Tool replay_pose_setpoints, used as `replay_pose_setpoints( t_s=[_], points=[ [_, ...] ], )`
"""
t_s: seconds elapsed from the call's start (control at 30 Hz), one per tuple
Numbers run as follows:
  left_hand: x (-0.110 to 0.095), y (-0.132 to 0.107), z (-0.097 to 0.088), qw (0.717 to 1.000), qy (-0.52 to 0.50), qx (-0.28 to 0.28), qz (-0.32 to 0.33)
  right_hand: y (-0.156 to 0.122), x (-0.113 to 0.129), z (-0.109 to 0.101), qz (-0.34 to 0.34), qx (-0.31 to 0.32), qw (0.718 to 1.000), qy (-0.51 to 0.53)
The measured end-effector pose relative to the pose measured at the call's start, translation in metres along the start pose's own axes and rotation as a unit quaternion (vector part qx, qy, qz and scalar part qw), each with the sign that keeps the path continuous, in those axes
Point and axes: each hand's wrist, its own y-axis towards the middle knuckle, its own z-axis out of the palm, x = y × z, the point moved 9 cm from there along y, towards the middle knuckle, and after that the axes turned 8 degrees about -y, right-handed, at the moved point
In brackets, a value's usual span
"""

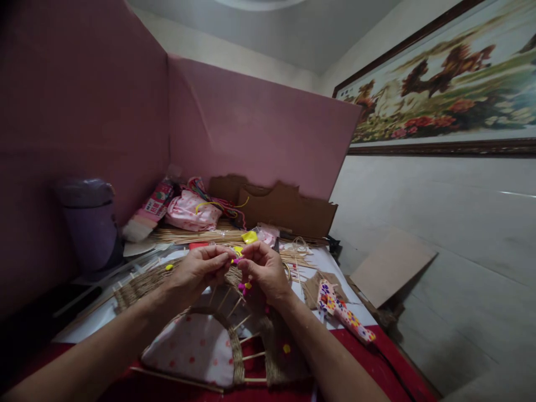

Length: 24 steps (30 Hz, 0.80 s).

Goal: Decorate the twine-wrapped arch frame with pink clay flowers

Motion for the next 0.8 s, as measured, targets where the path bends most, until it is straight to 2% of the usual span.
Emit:
replay_pose_setpoints(
  t_s=[0.13,0.23,0.33,0.43,0.6,0.7,0.8],
  points=[
    [-0.001,-0.002,0.005,0.998,0.061,0.014,0.006,-0.007,0.019,0.001,-0.096,-0.031,0.984,-0.147],
    [-0.002,-0.003,0.004,0.995,0.099,-0.004,-0.002,-0.015,0.033,0.005,-0.175,-0.045,0.947,-0.265],
    [-0.002,-0.004,0.003,0.994,0.109,-0.011,-0.009,-0.021,0.04,0.012,-0.217,-0.037,0.912,-0.347],
    [-0.001,-0.003,0.001,0.996,0.083,-0.005,-0.01,-0.023,0.043,0.014,-0.23,-0.041,0.901,-0.365],
    [-0.002,-0.002,0.001,0.997,0.081,0.009,0.001,-0.021,0.036,0.011,-0.207,-0.047,0.918,-0.334],
    [-0.01,-0.003,0.002,0.992,0.126,-0.013,0.026,-0.022,0.036,0.012,-0.21,-0.05,0.914,-0.343],
    [-0.018,-0.005,0.002,0.982,0.173,-0.045,0.059,-0.024,0.041,0.014,-0.223,-0.052,0.893,-0.388]
  ],
)
